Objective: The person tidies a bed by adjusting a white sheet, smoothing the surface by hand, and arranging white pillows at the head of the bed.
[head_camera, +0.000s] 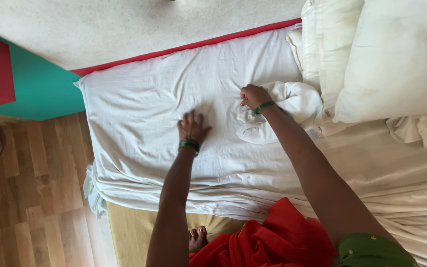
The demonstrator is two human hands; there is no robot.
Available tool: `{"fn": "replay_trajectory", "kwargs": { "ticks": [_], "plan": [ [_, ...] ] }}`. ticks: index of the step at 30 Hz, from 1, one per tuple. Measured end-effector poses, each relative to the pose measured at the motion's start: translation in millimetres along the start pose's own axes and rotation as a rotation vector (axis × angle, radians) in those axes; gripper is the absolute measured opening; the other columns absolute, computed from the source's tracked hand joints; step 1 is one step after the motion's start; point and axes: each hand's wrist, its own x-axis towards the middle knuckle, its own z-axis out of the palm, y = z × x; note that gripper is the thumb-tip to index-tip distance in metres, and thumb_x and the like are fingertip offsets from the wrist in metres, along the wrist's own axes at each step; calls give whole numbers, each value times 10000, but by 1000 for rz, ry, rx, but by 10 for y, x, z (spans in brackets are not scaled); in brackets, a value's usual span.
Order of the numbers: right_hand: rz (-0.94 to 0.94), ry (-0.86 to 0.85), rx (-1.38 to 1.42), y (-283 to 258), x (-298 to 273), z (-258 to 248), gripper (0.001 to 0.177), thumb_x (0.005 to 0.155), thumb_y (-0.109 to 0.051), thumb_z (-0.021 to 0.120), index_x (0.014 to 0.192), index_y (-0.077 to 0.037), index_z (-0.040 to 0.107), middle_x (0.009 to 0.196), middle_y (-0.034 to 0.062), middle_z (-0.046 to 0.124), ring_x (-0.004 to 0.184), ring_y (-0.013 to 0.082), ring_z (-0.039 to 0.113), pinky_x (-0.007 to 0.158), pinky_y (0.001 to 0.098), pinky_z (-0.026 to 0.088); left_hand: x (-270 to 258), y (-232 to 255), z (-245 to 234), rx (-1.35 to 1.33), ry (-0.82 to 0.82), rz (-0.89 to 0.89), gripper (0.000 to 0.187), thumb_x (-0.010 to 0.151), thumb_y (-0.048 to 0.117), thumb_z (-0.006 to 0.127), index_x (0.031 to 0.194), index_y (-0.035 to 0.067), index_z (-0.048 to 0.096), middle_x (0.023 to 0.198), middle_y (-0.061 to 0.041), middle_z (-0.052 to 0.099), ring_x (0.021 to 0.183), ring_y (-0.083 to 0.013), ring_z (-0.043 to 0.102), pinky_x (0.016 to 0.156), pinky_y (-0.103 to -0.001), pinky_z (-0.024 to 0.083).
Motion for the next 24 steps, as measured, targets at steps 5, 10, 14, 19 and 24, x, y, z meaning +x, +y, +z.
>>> {"fn": "replay_trajectory", "kwargs": {
  "ticks": [5,10,14,19,24],
  "plan": [
    [-62,100,-13,-16,-195,74,177,823,-238,806,879,-112,694,951,83,665,943,306,667,839,453,517,-171,267,455,-45,152,76,244,977,314,631,1177,173,631,1212,-51,610,1177,-297,552,952,-497,493],
    [-42,-5,-118,79,-170,146,91,939,-178,709,868,-125,692,990,73,680,953,299,681,874,444,521,-90,247,569,-53,76,129,162,1025,221,582,1165,142,606,1190,-71,602,1130,-268,587,917,-443,536],
    [-21,-76,-106,131,-318,96,120,955,-206,695,886,-109,678,1002,88,671,959,310,678,860,445,523,-255,244,479,-97,18,138,209,979,230,603,1173,151,595,1221,-79,579,1162,-283,570,922,-469,524],
    [-7,-72,-55,34,-378,6,182,891,-247,765,925,-96,669,1008,93,662,957,308,673,857,443,528,-500,319,88,-153,-81,60,330,937,224,687,1238,149,575,1294,-74,549,1246,-294,530,991,-478,494],
    [-122,33,-10,-48,-615,-15,317,813,-279,836,1020,-102,672,1063,91,646,1025,317,642,883,439,519,-658,416,-55,-139,-115,-9,413,904,202,717,1280,145,556,1319,-66,533,1268,-295,508,1007,-494,480]
  ]
}}
